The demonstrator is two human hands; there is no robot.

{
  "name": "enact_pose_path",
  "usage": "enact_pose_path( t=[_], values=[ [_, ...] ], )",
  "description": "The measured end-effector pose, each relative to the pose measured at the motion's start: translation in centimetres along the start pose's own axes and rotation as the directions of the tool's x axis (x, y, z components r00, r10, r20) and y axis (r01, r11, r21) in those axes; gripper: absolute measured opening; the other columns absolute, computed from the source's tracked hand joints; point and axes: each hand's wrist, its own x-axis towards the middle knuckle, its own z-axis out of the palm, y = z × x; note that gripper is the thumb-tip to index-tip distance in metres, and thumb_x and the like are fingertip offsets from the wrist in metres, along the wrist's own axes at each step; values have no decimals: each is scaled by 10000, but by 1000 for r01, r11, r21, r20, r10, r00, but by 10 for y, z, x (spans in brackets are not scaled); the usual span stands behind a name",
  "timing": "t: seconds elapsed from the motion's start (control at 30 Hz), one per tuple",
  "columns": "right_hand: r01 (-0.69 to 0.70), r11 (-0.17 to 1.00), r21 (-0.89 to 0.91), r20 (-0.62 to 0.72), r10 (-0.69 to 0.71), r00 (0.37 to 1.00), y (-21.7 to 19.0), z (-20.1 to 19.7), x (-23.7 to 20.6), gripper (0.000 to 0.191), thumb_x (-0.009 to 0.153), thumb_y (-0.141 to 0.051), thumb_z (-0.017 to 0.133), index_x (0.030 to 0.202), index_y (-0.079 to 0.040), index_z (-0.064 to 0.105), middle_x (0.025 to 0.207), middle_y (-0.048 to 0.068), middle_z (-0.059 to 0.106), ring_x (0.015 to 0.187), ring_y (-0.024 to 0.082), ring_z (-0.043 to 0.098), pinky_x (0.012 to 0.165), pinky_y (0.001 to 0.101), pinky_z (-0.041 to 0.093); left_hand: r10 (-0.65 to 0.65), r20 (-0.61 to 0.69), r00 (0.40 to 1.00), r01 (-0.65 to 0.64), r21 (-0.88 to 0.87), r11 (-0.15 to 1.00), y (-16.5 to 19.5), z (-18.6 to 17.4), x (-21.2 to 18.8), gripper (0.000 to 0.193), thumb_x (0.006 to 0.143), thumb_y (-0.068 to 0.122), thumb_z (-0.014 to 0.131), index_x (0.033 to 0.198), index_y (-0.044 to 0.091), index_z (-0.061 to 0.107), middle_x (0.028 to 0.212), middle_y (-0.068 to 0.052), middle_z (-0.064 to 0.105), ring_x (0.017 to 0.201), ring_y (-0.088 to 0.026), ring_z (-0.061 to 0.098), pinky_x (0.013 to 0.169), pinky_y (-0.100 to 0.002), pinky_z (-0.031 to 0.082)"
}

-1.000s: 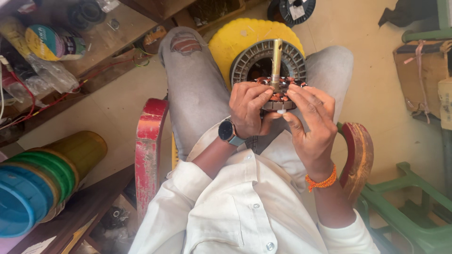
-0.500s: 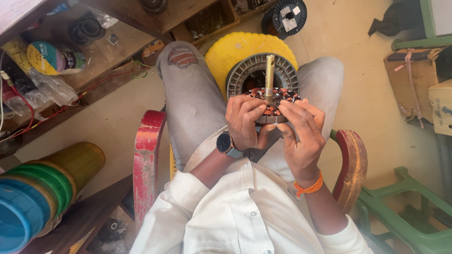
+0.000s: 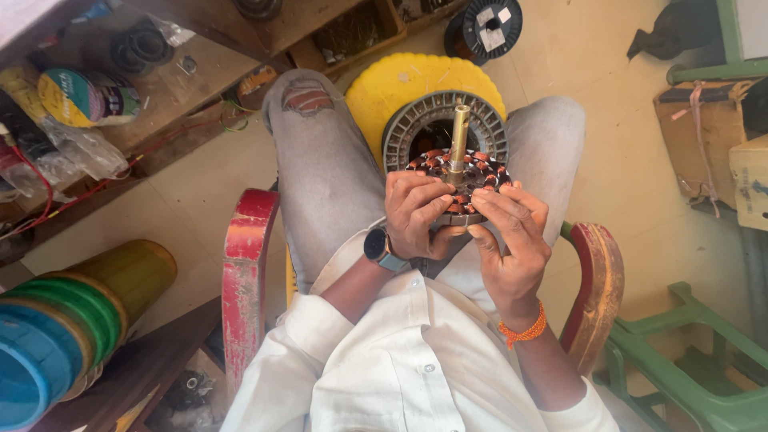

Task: The person sits in a chair with a motor armature on their lap and fits small white insulation wedges into the armature slots by hand. They use a green-handled screwdriver to press the wedges into place, pick up small pieces from the workbench, and cut paper pieces with scissors before fitting them into the slots.

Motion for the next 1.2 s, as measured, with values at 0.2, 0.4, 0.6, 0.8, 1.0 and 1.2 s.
enact_pose_path(
  t=[0.2, 0.4, 0.6, 0.8, 1.0, 1.2],
  values=[
    [30, 999, 25, 10, -31, 999, -4, -4, 14, 307, 949, -200, 700, 1203, -29, 717, 1238, 101, 717, 1246, 306, 605, 1098, 408, 489, 39, -21, 999, -40, -33, 999, -11, 3, 7, 481, 949, 419, 710, 1220, 67, 527, 1114, -126, 648, 989, -323, 605, 872, -502, 462],
    [-72, 978, 195, -21, 77, 997, -12, -30, 82, 191, 992, -143, 656, 1124, -30, 736, 1131, 104, 736, 1075, 203, 668, 979, 318, 524, 2, -15, 1000, -2, -19, 1000, -11, -10, 36, 450, 944, 340, 760, 1224, 56, 550, 1108, -116, 658, 969, -317, 611, 884, -481, 477],
    [233, 960, 156, -16, -233, 972, -24, -29, 234, 143, 1063, -83, 582, 1109, -12, 698, 1082, 102, 738, 982, 125, 679, 897, 274, 544, -9, -12, 1000, 9, -44, 999, -11, -27, 46, 445, 951, 347, 767, 1222, 63, 558, 1101, -120, 668, 961, -313, 618, 887, -471, 467],
    [266, 941, -208, -44, -281, 959, -93, 21, 410, 218, 976, -161, 716, 1158, -44, 740, 1043, 175, 734, 926, 304, 698, 835, 414, 546, -64, -71, 995, 58, -82, 995, -5, -56, 81, 459, 947, 410, 791, 1198, 63, 625, 1063, -110, 671, 962, -308, 634, 909, -454, 486],
    [469, 831, -300, -43, -503, 863, -141, 52, 442, 428, 898, -152, 793, 1303, -39, 716, 1115, 219, 725, 1024, 373, 680, 875, 487, 537, 72, -133, 989, -64, 58, 996, -14, -70, 115, 126, 1003, 159, 769, 1101, 118, 701, 996, -28, 735, 916, -196, 672, 834, -359, 467],
    [-213, 385, 898, 238, -18, 971, -45, 12, 358, 279, 1078, -81, 613, 1348, -30, 564, 1231, 16, 623, 1072, 104, 623, 1104, 452, 482, -85, -102, 991, 84, -21, 996, -10, -68, 90, 85, 1064, 153, 726, 1104, 105, 669, 997, -38, 701, 959, -201, 651, 885, -372, 459]
  ],
)
